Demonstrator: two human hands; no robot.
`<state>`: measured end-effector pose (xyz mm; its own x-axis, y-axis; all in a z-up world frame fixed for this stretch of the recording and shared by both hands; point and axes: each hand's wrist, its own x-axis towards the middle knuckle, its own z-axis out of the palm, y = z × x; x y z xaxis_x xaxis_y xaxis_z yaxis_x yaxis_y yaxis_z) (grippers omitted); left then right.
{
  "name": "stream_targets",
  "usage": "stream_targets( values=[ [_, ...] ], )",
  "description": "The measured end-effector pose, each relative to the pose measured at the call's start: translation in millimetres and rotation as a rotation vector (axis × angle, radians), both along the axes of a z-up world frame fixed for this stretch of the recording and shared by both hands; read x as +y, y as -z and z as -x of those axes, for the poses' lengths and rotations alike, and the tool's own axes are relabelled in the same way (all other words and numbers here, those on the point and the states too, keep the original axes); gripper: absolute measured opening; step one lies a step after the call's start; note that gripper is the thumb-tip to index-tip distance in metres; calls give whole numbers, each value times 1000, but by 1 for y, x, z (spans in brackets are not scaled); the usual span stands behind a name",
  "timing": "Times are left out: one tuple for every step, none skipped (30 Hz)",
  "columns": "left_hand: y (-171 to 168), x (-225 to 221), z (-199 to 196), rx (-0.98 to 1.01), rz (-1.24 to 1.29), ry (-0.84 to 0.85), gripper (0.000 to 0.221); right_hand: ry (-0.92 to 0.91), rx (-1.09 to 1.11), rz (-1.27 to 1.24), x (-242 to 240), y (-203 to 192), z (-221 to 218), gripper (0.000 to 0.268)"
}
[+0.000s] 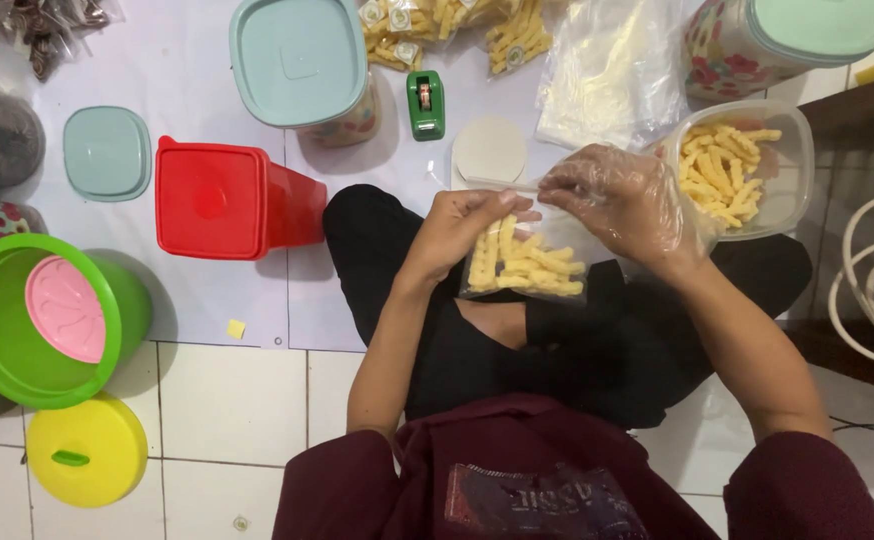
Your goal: Packing snacks from a large container into small plastic bags and weighing them on a digital scale.
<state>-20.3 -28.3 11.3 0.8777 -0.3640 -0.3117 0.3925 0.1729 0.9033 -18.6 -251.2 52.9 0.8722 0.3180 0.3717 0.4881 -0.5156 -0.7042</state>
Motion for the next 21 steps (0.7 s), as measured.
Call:
stream_targets(
  values=[
    [1, 1, -1, -20, -17, 3, 37, -19, -38, 49, -2, -1, 0, 10],
    [2, 3, -2, -40, -35, 6, 36, -37, -76, 97, -3, -2, 0, 9],
    [0, 3, -2, -40, -34, 1, 36, -43, -75, 97, -3, -1, -1, 9],
    [-3, 2, -2, -57, -51, -1, 35, -60, -153, 149, -4, -1, -3, 8],
    [-5, 1, -3, -76, -68, -1, 35, -74, -232, 201, -5, 0, -3, 7],
    [-3, 0, -2, -76, -68, -3, 35, -76, -232, 201, -7, 5, -5, 7],
    [-2, 0, -1, -83, -78, -19, 33, -89, -325, 251, -7, 11, -7, 2],
    [0, -1, 0, -89, -88, -35, 31, -101, -417, 300, -8, 17, -9, 10],
    [-1, -2, 1, -87, -88, -37, 31, -103, -416, 300, -9, 20, -10, 10],
    [-2, -3, 1, -88, -90, -65, 32, -143, -496, 346, -11, 24, -11, 13],
    [-3, -4, 2, -91, -91, -94, 32, -184, -579, 392, -12, 27, -12, 16],
    [5, -3, 3, -90, -90, -98, 32, -188, -579, 392, -12, 25, -12, 16],
    [12, -1, 5, -103, -75, -115, 29, -180, -569, 417, -12, 24, -12, 13],
    [20, 1, 7, -116, -59, -132, 26, -172, -560, 443, -12, 22, -12, 10],
    [23, 1, 6, -116, -59, -136, 26, -176, -561, 442, -10, 16, -9, 10],
    [26, 1, 6, -138, -54, -130, 26, -186, -314, 253, -8, 10, -6, 7],
    [30, 1, 7, -157, -50, -124, 26, -193, -64, 63, -7, 5, -1, 10],
    [28, -1, 6, -154, -50, -128, 26, -197, -61, 63, -7, 9, -2, 10],
    [26, -3, 6, -173, -50, -117, 27, -132, 54, -11, -7, 14, -1, 14],
    [24, -4, 6, -192, -50, -107, 27, -67, 170, -85, -8, 18, -1, 19],
    [29, -4, 6, -188, -50, -103, 27, -64, 174, -85, -7, 20, -1, 19]
  ],
)
